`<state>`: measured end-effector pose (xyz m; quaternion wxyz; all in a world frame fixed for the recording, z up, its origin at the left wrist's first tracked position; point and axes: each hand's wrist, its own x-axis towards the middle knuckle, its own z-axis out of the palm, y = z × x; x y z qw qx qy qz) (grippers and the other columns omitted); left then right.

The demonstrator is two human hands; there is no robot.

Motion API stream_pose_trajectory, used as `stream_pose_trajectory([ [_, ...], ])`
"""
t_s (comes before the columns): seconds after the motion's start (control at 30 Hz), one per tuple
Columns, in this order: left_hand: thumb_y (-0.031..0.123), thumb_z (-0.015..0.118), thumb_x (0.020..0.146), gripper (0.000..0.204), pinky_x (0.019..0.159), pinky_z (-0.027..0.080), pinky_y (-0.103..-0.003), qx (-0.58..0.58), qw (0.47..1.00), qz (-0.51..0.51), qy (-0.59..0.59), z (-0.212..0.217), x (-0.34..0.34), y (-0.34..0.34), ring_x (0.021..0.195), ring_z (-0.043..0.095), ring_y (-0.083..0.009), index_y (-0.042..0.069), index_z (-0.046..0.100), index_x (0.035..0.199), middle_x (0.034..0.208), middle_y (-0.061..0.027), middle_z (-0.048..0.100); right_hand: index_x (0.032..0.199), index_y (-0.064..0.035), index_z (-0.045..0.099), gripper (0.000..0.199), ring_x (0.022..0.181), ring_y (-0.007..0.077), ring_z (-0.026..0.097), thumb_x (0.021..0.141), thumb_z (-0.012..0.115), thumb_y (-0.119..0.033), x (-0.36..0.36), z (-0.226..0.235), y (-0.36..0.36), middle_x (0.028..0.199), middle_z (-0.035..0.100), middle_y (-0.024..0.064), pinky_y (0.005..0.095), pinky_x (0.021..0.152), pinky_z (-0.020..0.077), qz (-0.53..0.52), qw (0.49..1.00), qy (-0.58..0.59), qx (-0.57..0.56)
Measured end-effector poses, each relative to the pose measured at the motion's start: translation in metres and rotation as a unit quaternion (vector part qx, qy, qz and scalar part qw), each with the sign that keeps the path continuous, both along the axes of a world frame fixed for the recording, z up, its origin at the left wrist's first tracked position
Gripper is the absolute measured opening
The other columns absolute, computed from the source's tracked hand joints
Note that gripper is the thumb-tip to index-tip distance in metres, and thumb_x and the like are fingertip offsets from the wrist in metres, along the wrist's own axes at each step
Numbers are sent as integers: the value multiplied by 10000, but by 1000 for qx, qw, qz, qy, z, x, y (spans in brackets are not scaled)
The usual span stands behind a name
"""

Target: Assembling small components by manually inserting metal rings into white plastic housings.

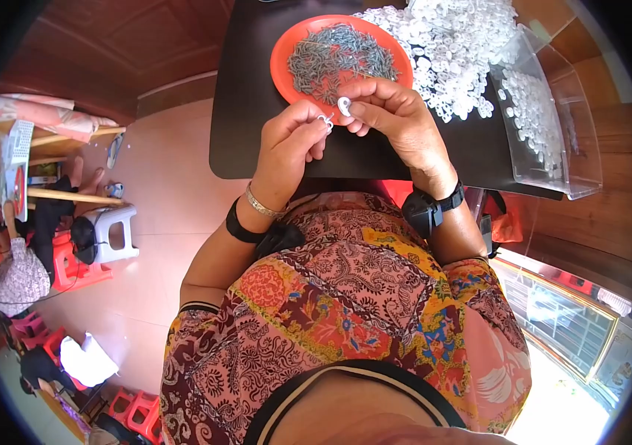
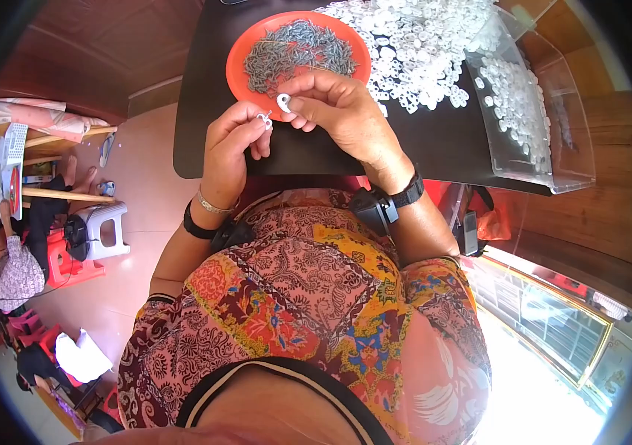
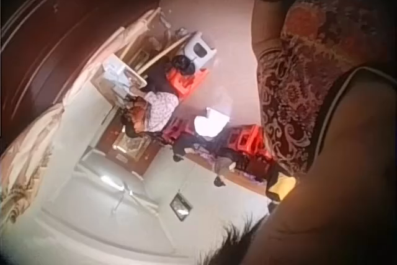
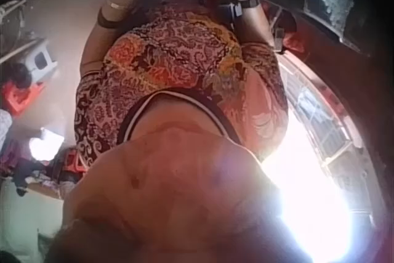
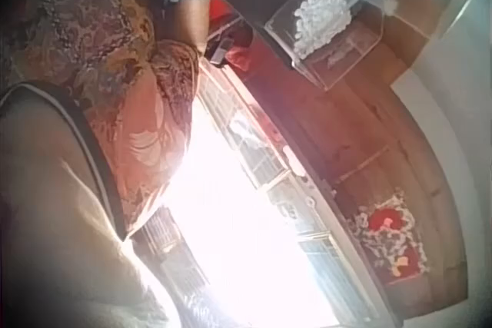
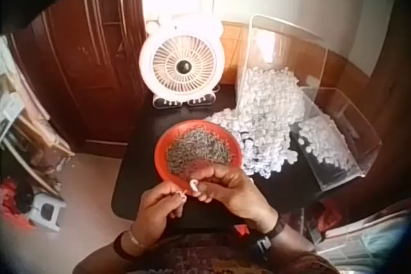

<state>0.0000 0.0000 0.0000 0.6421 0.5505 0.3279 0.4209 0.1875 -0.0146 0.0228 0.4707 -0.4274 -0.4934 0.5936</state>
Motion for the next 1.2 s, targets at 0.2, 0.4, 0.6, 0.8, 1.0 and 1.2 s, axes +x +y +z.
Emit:
stream_pose_trajectory([
  [0.2,168,498,869,173,513,335,-214,-6,1000,-1,19,-3,6,-1,550,456,-76,23,554,794,617,-10,520,1038,-4,627,163,737,72,580,897,586,-76,-4,0,-4,823,642,25,211,688,485,-11,999,-21,28],
  [0.4,161,499,874,168,509,325,-206,10,999,-6,33,-4,6,-2,546,436,-64,25,553,791,610,2,504,1020,-1,639,156,723,62,570,893,594,-80,-6,-1,-6,819,637,10,206,673,481,-22,997,-44,51],
  [0.6,160,499,875,167,507,321,-205,12,999,-2,38,-4,6,-4,542,426,-62,30,549,784,602,6,496,1015,-7,645,152,716,53,556,887,600,-75,-8,-1,-8,804,631,-4,201,670,471,-30,995,-69,71],
  [0.8,161,502,877,169,507,318,-202,15,999,9,42,-3,6,-5,543,428,-60,32,545,777,602,8,495,1005,-8,649,145,715,53,555,883,605,-74,-9,0,-11,806,633,-7,203,672,472,-42,994,-75,68],
  [1.0,161,505,882,168,508,315,-197,27,998,7,51,-5,6,-5,548,425,-54,35,546,779,608,12,496,979,-15,661,127,721,53,566,877,606,-67,-10,4,-13,809,643,-2,205,669,476,-36,988,-119,87],
  [1.2,171,503,895,176,507,311,-193,56,995,10,80,-4,7,-8,557,417,-43,44,543,779,612,23,488,972,-16,660,126,769,77,614,861,613,-54,-12,6,-16,838,669,35,227,699,488,-49,975,-179,126],
])
